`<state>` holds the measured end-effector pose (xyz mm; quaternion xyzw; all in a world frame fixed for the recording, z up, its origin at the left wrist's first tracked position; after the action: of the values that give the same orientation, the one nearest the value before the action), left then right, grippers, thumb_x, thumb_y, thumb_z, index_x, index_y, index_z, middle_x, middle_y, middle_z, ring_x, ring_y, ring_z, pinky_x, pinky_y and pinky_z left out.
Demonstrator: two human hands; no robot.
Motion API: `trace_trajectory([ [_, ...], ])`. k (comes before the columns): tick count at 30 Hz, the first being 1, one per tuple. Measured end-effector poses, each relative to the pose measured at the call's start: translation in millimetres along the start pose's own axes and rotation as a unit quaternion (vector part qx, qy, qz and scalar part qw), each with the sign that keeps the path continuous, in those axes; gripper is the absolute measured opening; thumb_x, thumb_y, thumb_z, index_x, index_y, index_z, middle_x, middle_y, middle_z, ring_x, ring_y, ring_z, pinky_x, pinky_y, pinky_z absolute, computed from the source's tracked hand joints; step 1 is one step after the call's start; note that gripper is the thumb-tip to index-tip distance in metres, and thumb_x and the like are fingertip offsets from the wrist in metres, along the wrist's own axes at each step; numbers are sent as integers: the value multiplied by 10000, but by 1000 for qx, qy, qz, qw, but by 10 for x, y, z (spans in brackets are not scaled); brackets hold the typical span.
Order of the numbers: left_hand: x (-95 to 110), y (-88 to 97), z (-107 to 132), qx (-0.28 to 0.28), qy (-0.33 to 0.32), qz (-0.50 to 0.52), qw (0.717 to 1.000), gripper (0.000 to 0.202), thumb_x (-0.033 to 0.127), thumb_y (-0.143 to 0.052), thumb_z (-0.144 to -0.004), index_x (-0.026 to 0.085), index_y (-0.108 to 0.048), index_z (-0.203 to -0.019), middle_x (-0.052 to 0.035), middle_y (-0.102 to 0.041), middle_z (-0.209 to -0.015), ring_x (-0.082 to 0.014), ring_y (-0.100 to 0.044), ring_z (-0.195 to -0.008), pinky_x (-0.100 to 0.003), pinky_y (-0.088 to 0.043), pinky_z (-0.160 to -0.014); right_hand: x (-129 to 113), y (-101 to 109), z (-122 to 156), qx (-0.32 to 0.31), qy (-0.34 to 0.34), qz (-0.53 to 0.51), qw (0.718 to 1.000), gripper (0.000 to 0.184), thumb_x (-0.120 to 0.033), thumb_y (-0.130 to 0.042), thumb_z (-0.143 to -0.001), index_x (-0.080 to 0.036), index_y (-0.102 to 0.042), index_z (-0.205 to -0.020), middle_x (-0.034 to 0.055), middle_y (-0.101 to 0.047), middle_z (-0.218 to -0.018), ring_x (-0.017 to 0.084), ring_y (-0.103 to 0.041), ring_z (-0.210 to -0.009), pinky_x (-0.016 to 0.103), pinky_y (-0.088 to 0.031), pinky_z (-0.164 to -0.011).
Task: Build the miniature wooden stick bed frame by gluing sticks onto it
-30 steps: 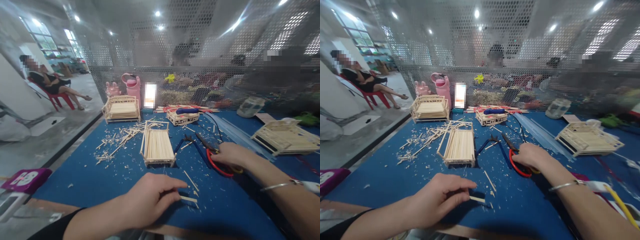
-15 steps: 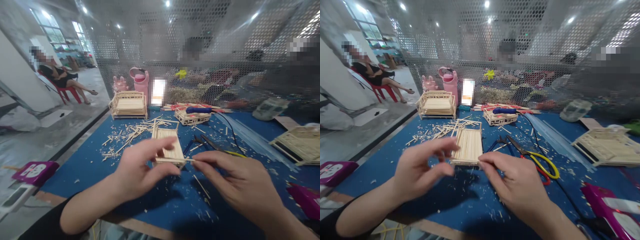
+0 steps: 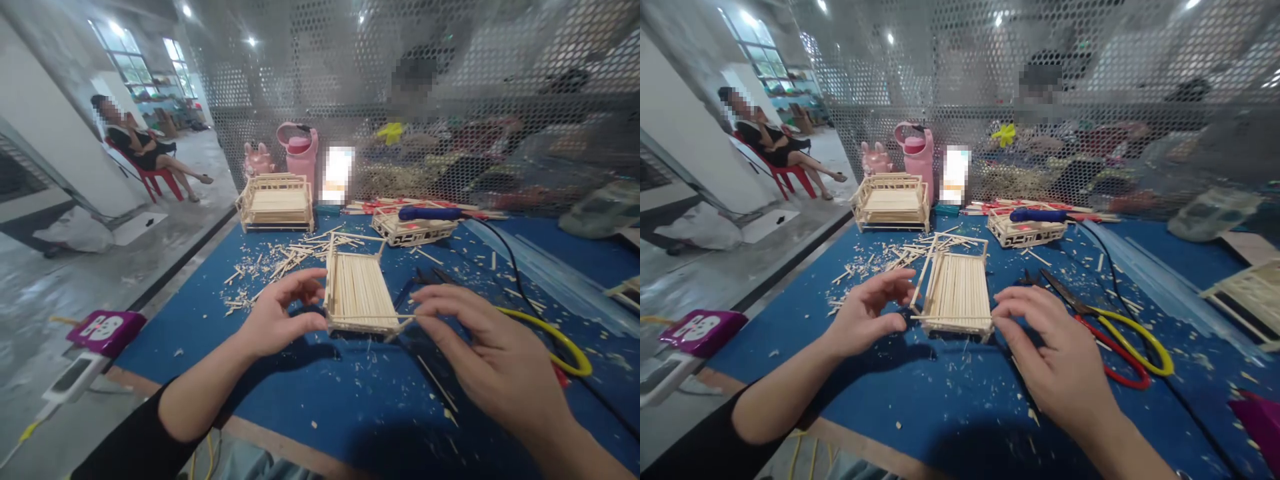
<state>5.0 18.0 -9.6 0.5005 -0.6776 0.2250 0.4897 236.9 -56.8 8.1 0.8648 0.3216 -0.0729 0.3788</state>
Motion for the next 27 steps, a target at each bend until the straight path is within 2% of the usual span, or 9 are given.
trace_trajectory([
  [4,-4,-20,10,1,-6,-73,997,380,256,-795,-668,205,-716,-1036,-36,-755,-780,-133,-658,-668,-250,-557,-699,24,-47,12,-36,-89,-36,995,171,-308,-499,-890,-250,-611,-774,33,-694,-1019,176,-682,-917,254,-525,-695],
  [7,3,-41,14,19,-19,-99,995,253,252,-755,-710,192,-743,-955,-46,-766,-764,-143,-687,-629,-242,-574,-644,-5,-70,-8,-54,-105,-39,992,218,-320,-477,-901,-245,-623,-758,42,-701,-1037,180,-686,-895,268,-531,-704],
  [10,16,-58,18,35,-36,-112,992,190,227,-741,-721,189,-753,-906,-44,-768,-764,-145,-705,-618,-222,-582,-619,-45,-75,-21,-38,-92,-23,995,220,-321,-478,-899,-239,-621,-752,54,-705,-1040,197,-680,-919,294,-532,-720],
  [13,25,-68,21,42,-50,-105,992,231,196,-766,-694,190,-748,-924,-33,-770,-772,-140,-712,-634,-208,-588,-634,-68,-72,0,11,-85,15,996,192,-315,-496,-893,-237,-622,-771,63,-704,-1031,213,-670,-934,345,-525,-774],
  [17,20,-80,24,38,-39,-92,994,291,189,-786,-668,196,-738,-955,-30,-771,-792,-149,-722,-694,-217,-596,-673,-89,-99,53,57,-40,32,997,147,-282,-523,-895,-237,-633,-808,38,-727,-874,210,-678,-872,427,-476,-886],
  [22,3,-90,23,40,-7,-100,994,155,216,-739,-713,190,-754,-865,-42,-771,-801,-156,-727,-703,-223,-593,-668,-85,-141,102,89,-5,17,996,98,-222,-558,-883,-234,-640,-830,0,-722,-743,184,-696,-782,455,-431,-959],
  [27,33,-101,25,58,-42,-123,990,72,192,-712,-734,202,-763,-783,-33,-767,-754,-141,-720,-647,-198,-572,-615,-83,-146,109,106,6,-1,994,102,-191,-582,-857,-243,-658,-813,-6,-730,-722,196,-710,-756,506,-386,-1008],
])
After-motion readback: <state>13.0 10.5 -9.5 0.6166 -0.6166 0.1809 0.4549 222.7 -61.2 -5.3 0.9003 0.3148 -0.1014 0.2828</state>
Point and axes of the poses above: each hand's wrist, its own z-axis away from the middle knuckle, its own y-axis out of the back of the hand, x = y × z, the point moved 3 cm from there along -z, towards the middle knuckle
